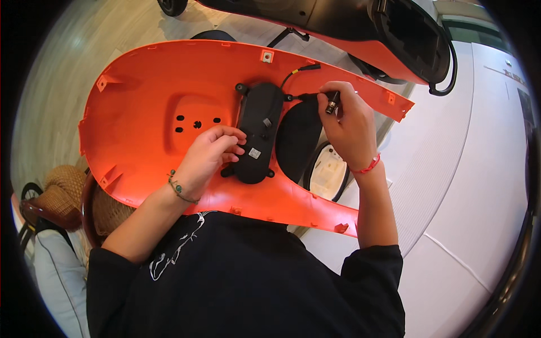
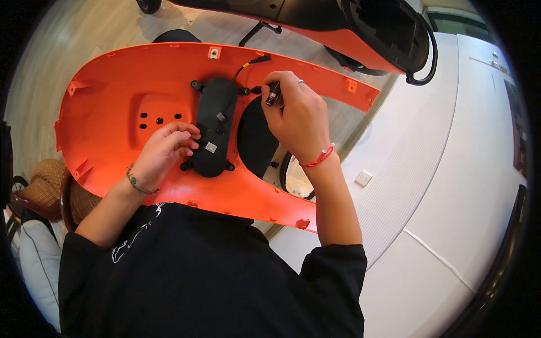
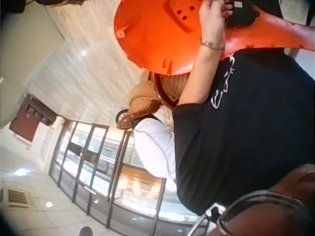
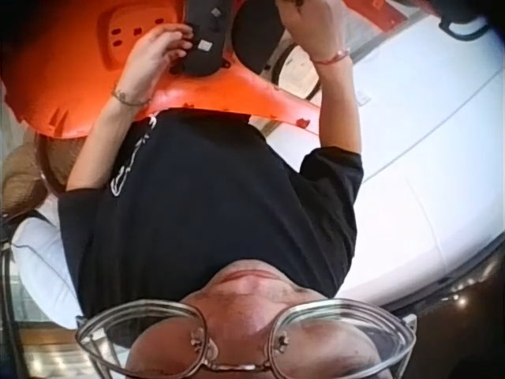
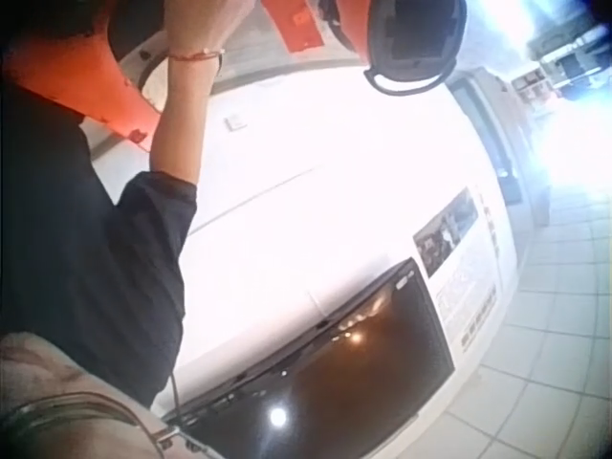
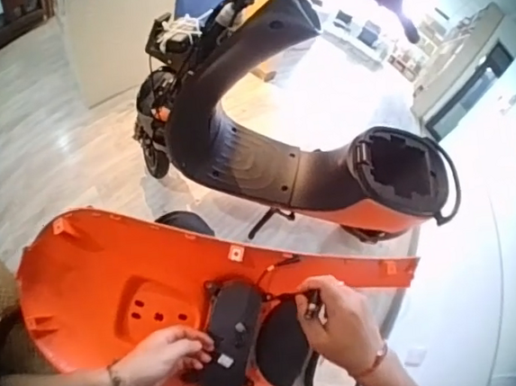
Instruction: Repairing and assembling internal components of a motorcycle fairing, including the headlight and dashboard.
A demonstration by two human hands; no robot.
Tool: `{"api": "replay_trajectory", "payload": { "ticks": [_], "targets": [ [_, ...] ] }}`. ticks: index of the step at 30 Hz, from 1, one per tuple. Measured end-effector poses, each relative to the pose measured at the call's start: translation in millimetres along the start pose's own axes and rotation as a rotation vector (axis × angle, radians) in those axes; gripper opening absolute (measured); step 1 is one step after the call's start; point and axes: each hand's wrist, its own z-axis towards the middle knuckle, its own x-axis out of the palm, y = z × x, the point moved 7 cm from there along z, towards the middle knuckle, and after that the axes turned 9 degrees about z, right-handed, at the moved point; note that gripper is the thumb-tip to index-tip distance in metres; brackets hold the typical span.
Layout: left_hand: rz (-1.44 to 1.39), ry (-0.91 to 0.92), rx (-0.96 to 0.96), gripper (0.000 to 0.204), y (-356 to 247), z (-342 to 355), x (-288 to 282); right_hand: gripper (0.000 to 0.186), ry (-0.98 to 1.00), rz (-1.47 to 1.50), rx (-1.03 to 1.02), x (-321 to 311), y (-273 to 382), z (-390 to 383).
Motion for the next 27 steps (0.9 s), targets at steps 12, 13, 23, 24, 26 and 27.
{"api": "replay_trajectory", "payload": {
  "ticks": [12, 13, 23, 24, 26, 27],
  "targets": [
    [0.005, 0.028, 0.024, 0.017, -4.4, -2.0, 4.9, 0.017, 0.133, -0.064, -0.072, 9.6, 22.5, 7.9],
    [0.015, 0.021, 0.018, 0.017, -4.5, -2.6, 4.3, 0.019, 0.137, -0.015, -0.082, 10.2, 23.2, 8.1],
    [0.025, 0.055, 0.041, 0.017, -8.7, -1.5, 9.2, 0.036, 0.474, -0.281, -0.177, -2.2, 15.5, 9.1],
    [0.028, 0.059, 0.045, 0.017, -8.7, -1.6, 9.2, 0.036, 0.469, -0.284, -0.176, -6.0, 13.7, 13.7],
    [0.011, 0.055, 0.041, 0.016, -7.0, -0.9, 7.0, 0.037, 0.586, -0.359, -0.265, -4.1, 14.5, 17.1],
    [0.013, 0.059, 0.046, 0.016, -6.7, -1.6, 6.2, 0.037, 0.582, -0.364, -0.265, -4.5, 14.6, 17.4]
  ]
}}
